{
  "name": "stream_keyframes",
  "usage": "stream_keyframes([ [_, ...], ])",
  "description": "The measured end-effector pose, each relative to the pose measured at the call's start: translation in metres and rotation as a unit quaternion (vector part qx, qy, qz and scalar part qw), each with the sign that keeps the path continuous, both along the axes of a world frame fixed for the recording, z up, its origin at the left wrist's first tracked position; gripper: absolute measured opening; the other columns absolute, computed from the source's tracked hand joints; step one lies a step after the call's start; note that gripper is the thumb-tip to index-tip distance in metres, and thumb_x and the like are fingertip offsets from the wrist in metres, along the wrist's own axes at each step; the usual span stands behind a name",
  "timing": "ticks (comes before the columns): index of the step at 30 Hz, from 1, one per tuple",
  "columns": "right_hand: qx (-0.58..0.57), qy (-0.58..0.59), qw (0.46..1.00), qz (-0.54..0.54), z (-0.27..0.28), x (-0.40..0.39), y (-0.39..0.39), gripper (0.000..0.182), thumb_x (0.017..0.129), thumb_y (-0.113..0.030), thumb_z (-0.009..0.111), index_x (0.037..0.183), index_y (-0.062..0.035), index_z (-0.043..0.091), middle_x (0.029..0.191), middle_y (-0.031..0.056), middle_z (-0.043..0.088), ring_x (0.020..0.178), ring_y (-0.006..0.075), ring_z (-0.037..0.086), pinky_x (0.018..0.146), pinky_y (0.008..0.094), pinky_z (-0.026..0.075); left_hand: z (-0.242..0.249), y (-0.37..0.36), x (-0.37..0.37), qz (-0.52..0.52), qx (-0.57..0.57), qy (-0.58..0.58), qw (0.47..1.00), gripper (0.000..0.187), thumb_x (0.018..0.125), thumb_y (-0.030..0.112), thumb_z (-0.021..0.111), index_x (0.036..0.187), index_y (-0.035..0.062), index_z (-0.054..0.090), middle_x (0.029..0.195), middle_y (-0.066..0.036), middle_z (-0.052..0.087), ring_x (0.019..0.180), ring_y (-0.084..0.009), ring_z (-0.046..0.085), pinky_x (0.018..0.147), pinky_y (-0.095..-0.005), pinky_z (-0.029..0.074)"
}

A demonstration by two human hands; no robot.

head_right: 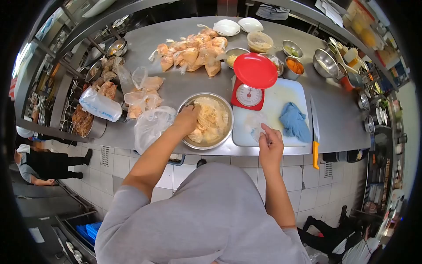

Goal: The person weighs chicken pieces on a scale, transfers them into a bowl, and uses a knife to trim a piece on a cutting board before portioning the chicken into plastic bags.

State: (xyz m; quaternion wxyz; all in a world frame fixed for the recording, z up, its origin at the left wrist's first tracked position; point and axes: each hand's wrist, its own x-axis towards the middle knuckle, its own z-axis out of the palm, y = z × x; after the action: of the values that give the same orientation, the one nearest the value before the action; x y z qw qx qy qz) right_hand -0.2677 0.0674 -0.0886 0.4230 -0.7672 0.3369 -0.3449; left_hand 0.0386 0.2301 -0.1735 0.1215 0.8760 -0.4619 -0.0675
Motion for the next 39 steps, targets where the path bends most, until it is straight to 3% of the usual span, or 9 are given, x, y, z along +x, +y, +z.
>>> stream_keyframes([
  [7,0.026,-0.05,0.998,0.024,0.0,0.004,0.009,0.032,0.095,0.0,0.067,0.126,-0.0028,0.075,0.092,-0.0003,0.052,0.084,0.0102,0.048,0.076,0.0234,0.04,0.012,-0.022,0.009,0.041,-0.009,0.158,0.987,0.071,0.074,0.016,0.085,0.139,0.0086,0.059,0.129,-0.02,0.069,0.119,-0.0383,0.066,0.103,-0.0454,0.053],
  [18,0.045,-0.03,0.998,-0.01,-0.006,-0.009,0.005,0.032,0.095,-0.001,0.068,0.126,-0.0032,0.076,0.09,-0.0008,0.052,0.083,0.0102,0.047,0.075,0.0243,0.04,0.103,-0.031,0.048,0.08,-0.063,0.303,0.948,0.039,0.077,0.021,0.084,0.109,0.0013,0.072,0.097,-0.013,0.077,0.085,-0.0197,0.072,0.079,-0.0339,0.057],
  [24,0.018,-0.01,1.0,0.005,0.0,-0.018,0.003,0.034,0.096,-0.001,0.068,0.129,-0.0035,0.074,0.095,-0.001,0.054,0.089,0.0103,0.05,0.081,0.0242,0.042,0.125,-0.007,0.069,0.063,-0.167,0.486,0.856,0.027,0.085,0.01,0.075,0.109,-0.0009,0.071,0.098,-0.011,0.076,0.09,-0.0166,0.073,0.075,-0.0337,0.057],
  [29,0.082,-0.034,0.996,0.015,-0.01,-0.019,-0.012,0.037,0.097,-0.001,0.068,0.134,-0.0044,0.071,0.102,-0.0007,0.056,0.095,0.0101,0.052,0.085,0.0244,0.043,0.115,0.015,0.061,0.077,-0.353,0.696,0.62,0.033,0.09,0.001,0.065,0.122,-0.0025,0.066,0.109,-0.009,0.073,0.091,-0.0166,0.075,0.077,-0.0339,0.058],
  [30,0.077,-0.034,0.996,0.023,-0.014,-0.019,-0.014,0.037,0.097,-0.001,0.068,0.133,-0.0044,0.071,0.103,-0.0005,0.057,0.094,0.0099,0.051,0.084,0.0236,0.042,0.1,0.013,0.061,0.077,-0.351,0.697,0.621,0.033,0.09,0.001,0.065,0.122,-0.0025,0.066,0.109,-0.009,0.073,0.091,-0.0166,0.075,0.077,-0.0339,0.058],
  [32,0.073,-0.032,0.996,0.034,-0.016,-0.02,-0.012,0.037,0.097,-0.001,0.068,0.133,-0.0044,0.071,0.105,-0.0003,0.057,0.094,0.0097,0.051,0.083,0.0228,0.042,0.056,0.009,0.059,0.155,-0.252,0.49,0.82,0.041,0.088,0.006,0.065,0.129,-0.0009,0.065,0.101,-0.013,0.076,0.084,-0.0258,0.075,0.079,-0.0334,0.06],
  [33,0.079,-0.023,0.996,0.033,-0.016,-0.018,-0.01,0.036,0.097,-0.001,0.068,0.132,-0.0046,0.071,0.104,-0.0002,0.057,0.093,0.0092,0.051,0.08,0.0223,0.041,0.043,0.009,0.058,0.155,-0.253,0.49,0.82,0.041,0.088,0.006,0.065,0.129,-0.0009,0.065,0.101,-0.013,0.076,0.084,-0.0258,0.075,0.079,-0.0334,0.06],
  [35,0.083,-0.014,0.996,0.034,-0.013,-0.014,-0.009,0.035,0.097,-0.001,0.068,0.132,-0.0048,0.072,0.103,-0.0002,0.057,0.092,0.0087,0.051,0.078,0.0218,0.041,0.039,0.011,0.047,0.116,-0.129,0.139,0.975,0.052,0.086,0.017,0.073,0.135,0.0023,0.064,0.104,-0.018,0.077,0.086,-0.0336,0.075,0.082,-0.038,0.06],
  [39,0.062,0.001,0.998,0.035,-0.012,-0.007,-0.006,0.034,0.096,-0.001,0.068,0.129,-0.0056,0.073,0.102,0.0002,0.058,0.089,0.0082,0.051,0.072,0.0223,0.04,0.059,-0.008,-0.007,0.139,0.018,0.238,0.961,0.047,0.086,0.02,0.074,0.128,0.0016,0.068,0.123,-0.024,0.073,0.099,-0.0405,0.075,0.092,-0.0465,0.057],
])
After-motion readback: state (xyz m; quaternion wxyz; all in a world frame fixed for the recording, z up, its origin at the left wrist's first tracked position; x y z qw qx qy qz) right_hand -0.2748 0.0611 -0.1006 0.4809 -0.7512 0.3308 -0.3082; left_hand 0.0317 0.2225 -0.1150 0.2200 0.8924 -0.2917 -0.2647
